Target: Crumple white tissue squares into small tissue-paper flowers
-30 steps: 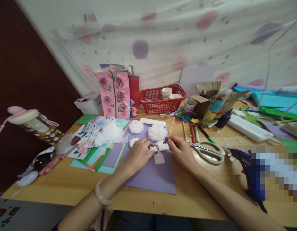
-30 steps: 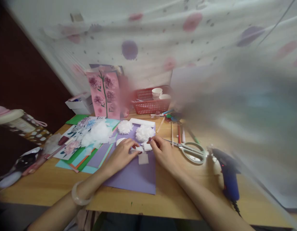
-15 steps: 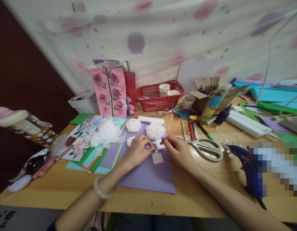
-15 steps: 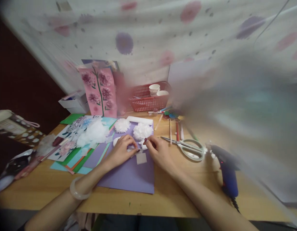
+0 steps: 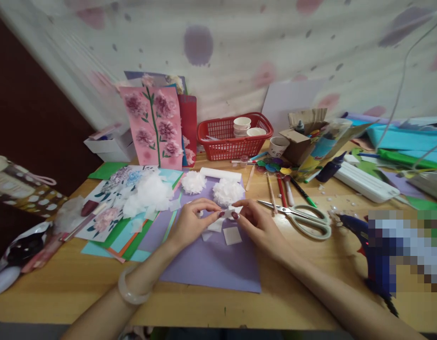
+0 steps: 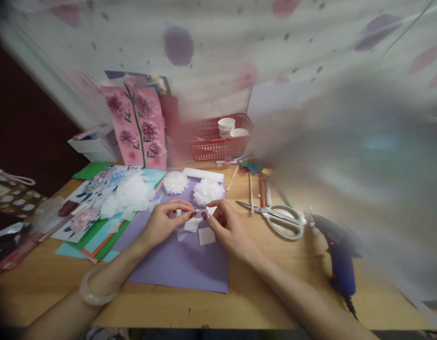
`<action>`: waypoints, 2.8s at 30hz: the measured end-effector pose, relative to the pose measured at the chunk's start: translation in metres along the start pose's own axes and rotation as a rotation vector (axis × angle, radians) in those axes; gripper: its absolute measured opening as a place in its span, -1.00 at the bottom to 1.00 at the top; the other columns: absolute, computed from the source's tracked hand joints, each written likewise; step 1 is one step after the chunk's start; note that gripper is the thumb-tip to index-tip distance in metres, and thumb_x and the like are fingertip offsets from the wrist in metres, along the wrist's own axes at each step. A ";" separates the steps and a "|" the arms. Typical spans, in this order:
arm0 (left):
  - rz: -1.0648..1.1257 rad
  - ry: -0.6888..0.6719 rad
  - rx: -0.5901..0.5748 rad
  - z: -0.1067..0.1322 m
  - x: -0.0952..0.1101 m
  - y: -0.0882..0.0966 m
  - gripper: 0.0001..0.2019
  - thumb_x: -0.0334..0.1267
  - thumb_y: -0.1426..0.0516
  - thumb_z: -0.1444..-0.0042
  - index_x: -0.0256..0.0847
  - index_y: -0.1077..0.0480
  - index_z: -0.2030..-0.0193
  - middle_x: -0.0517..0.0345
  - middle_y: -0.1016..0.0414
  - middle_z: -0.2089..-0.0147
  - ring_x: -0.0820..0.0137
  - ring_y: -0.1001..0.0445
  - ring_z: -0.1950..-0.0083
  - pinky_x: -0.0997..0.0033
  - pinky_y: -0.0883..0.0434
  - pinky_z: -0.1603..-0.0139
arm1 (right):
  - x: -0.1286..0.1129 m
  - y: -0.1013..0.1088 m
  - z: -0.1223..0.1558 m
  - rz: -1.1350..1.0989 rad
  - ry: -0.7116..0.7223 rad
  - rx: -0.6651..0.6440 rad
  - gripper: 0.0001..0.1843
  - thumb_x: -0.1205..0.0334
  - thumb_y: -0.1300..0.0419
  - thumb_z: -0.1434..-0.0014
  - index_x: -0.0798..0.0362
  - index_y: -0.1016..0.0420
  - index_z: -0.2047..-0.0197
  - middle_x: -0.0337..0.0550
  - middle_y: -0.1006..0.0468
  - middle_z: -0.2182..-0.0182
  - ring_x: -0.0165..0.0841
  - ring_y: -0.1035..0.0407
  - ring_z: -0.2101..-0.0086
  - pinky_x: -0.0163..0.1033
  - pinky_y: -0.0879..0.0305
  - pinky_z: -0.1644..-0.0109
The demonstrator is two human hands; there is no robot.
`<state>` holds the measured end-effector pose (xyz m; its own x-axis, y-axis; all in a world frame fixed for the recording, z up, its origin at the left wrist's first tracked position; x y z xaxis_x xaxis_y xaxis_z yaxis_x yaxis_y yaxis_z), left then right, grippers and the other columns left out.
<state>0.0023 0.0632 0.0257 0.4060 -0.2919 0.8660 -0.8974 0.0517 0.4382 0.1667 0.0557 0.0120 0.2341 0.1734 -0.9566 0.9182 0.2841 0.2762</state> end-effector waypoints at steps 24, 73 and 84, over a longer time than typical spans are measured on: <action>0.429 0.323 -0.098 0.019 -0.003 -0.015 -0.70 -0.27 -0.35 0.19 -0.27 -0.27 0.53 0.33 -0.32 0.62 0.62 -0.27 0.65 0.63 -0.22 0.65 | -0.019 -0.009 0.020 -0.108 0.095 -0.118 -0.84 0.12 -0.09 -0.27 0.03 -0.31 0.27 -0.29 -0.30 0.48 -0.46 -0.16 0.47 -0.37 -0.10 0.43; 0.654 0.248 -0.179 0.021 0.007 -0.016 -0.64 -0.38 -0.24 0.04 -0.28 -0.30 0.07 0.21 -0.49 0.38 0.47 -0.49 0.35 0.47 -0.43 0.23 | -0.014 -0.013 0.013 -0.060 0.058 -0.302 -0.72 0.14 -0.01 -0.32 0.10 -0.40 0.33 -0.24 -0.40 0.52 -0.44 -0.27 0.48 -0.34 -0.18 0.40; 0.500 0.250 -0.036 0.022 0.012 -0.008 -0.52 -0.38 -0.25 0.05 -0.27 -0.33 -0.07 0.08 -0.65 0.30 0.32 -0.62 0.23 0.41 -0.53 0.17 | -0.010 -0.009 0.013 -0.061 0.036 -0.252 -0.73 0.14 0.00 -0.33 0.09 -0.40 0.31 -0.24 -0.41 0.50 -0.44 -0.27 0.48 -0.34 -0.18 0.42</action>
<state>0.0102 0.0384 0.0275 -0.0345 0.0118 0.9993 -0.9866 0.1591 -0.0360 0.1606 0.0390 0.0179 0.1649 0.1814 -0.9695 0.8208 0.5199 0.2368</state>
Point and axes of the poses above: each hand's wrist, its own z-axis away from the middle knuckle, its own y-axis out of the back of the hand, x = y × z, the point moved 6 cm from there along -z, towards the middle knuckle
